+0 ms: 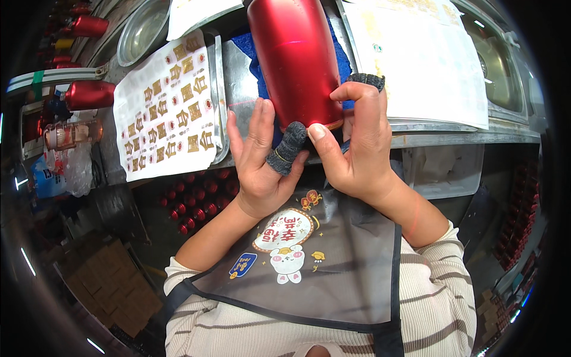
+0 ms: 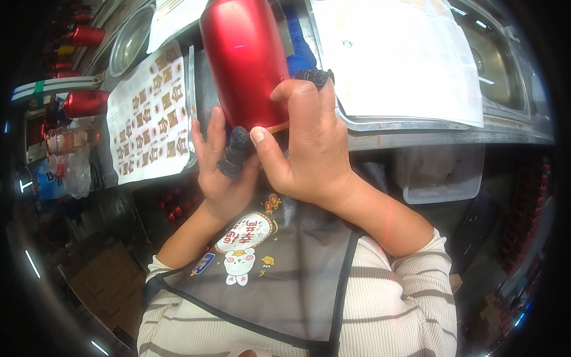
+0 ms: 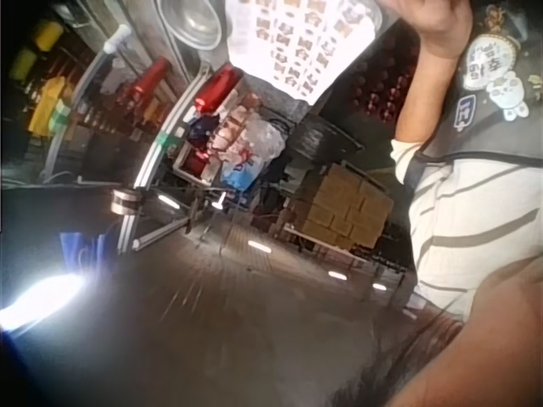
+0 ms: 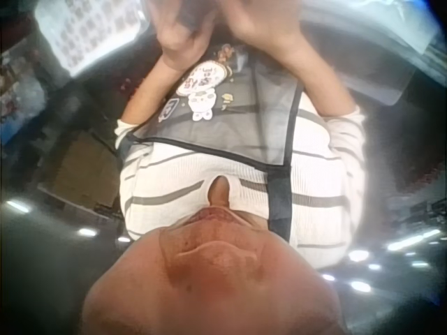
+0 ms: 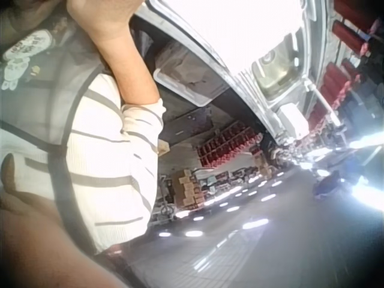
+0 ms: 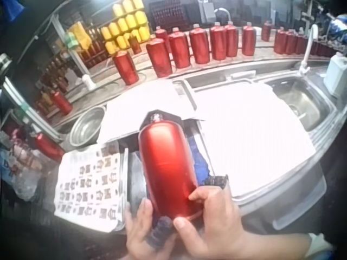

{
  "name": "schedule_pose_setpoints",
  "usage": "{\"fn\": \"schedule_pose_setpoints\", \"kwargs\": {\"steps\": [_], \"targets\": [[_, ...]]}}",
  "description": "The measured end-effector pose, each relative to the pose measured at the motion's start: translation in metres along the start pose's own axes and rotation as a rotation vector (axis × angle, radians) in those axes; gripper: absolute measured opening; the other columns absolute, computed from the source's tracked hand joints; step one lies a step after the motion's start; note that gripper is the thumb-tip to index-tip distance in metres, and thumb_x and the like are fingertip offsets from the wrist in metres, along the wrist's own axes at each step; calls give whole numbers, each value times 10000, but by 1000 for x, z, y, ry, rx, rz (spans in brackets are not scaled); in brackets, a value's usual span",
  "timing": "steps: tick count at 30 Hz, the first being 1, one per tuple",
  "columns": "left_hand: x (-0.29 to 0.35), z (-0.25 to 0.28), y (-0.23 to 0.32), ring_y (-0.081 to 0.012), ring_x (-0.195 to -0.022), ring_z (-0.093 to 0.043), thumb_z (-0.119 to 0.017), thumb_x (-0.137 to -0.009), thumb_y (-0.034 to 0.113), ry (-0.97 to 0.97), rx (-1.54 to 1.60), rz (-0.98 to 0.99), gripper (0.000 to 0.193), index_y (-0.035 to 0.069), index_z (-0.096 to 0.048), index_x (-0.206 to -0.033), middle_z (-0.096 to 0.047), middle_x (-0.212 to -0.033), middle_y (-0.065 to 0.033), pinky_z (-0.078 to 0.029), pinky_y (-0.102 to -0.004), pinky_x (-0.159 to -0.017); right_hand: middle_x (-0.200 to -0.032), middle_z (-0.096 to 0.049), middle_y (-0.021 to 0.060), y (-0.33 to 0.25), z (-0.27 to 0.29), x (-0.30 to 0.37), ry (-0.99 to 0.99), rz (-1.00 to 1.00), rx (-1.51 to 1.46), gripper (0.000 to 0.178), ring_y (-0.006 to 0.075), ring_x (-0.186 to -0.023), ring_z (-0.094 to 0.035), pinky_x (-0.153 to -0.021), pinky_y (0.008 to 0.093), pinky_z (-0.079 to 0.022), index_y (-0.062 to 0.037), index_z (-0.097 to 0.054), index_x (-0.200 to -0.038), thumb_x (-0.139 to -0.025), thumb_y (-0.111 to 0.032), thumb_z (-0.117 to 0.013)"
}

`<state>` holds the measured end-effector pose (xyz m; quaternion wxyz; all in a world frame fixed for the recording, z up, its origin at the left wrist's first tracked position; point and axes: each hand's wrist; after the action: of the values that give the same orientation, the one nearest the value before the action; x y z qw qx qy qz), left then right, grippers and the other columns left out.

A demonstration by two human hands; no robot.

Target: The person applies gold stickers to red cylindrical containers, smoothing each label with fingers and a blue cloth. The person handles multiple containers one at a time, placing finished units on a nearby rack.

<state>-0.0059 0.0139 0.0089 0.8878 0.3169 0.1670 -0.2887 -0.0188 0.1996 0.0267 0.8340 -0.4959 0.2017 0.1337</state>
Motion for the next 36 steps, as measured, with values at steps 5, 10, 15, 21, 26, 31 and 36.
{"fn": "schedule_pose_setpoints", "kwargs": {"steps": [5, 10, 15, 21, 26, 31, 36], "targets": [[1, 7, 2, -443, -1394, -398, -779, -784, 121, -15, 42, 70, 413, 31, -690, -1177, -379, -1510, -299, -143, -661, -1120, -1062, -470, 122, 1, 7, 1, -58, -97, -99, 379, 72, -598, -483, -518, 230, -379, 37, -486, -1160, -861, -76, -689], [16, 10, -2, -430, -1411, -377, -766, -808, 147, -42, 25, 117, 353, 41, -713, -1140, -355, -1518, -315, -138, -660, -1120, -1068, -471, 128, -2, 2, 1, -22, -29, 14, 484, 99, -622, -511, -535, 249, -410, 31, -475, -1171, -820, -136, -763], [9, 12, -5, -437, -1395, -397, -770, -797, 122, -59, 3, 46, 328, 41, -723, -1111, -352, -1517, -319, -126, -655, -1123, -1074, -472, 152, -4, -4, 1, 5, -5, 76, 536, 170, -687, -568, -567, 278, -455, 29, -450, -1194, -809, -150, -777], [4, 16, -4, -461, -1368, -423, -772, -780, 106, -77, -5, 23, 369, 36, -710, -1137, -363, -1507, -325, -129, -653, -1122, -1085, -469, 157, 0, -1, 1, -29, 13, 22, 457, 166, -654, -585, -557, 275, -451, 38, -442, -1199, -856, -105, -708], [-2, 19, -3, -474, -1345, -448, -789, -744, 110, -91, -46, -16, 394, 30, -713, -1122, -378, -1495, -328, -141, -657, -1118, -1099, -468, 140, 3, -3, 3, -17, -17, -103, 379, 124, -597, -532, -550, 232, -424, 50, -451, -1198, -883, -40, -640], [-13, 17, 2, -488, -1325, -461, -806, -693, 125, -63, -107, -83, 295, 54, -743, -972, -420, -1474, -312, -170, -685, -1095, -1082, -485, 101, 2, 7, 2, -92, -99, -139, 324, 70, -613, -506, -581, 187, -417, 59, -468, -1208, -905, 1, -563], [-32, 26, 16, -479, -1353, -429, -794, -665, 85, -97, -217, -136, 445, 171, -741, -1098, -418, -1493, -272, -174, -672, -1099, -1079, -515, 104, 9, 11, 6, -28, -335, -538, 253, 107, -796, -564, -710, 235, -483, 36, -556, -1165, -918, 22, -501]]}}
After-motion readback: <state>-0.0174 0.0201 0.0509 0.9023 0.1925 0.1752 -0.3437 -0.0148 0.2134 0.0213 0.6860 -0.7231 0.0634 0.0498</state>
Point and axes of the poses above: each hand's wrist, its own x-axis away from the middle knuckle, its own z-axis out of the back of the hand, y = z × x
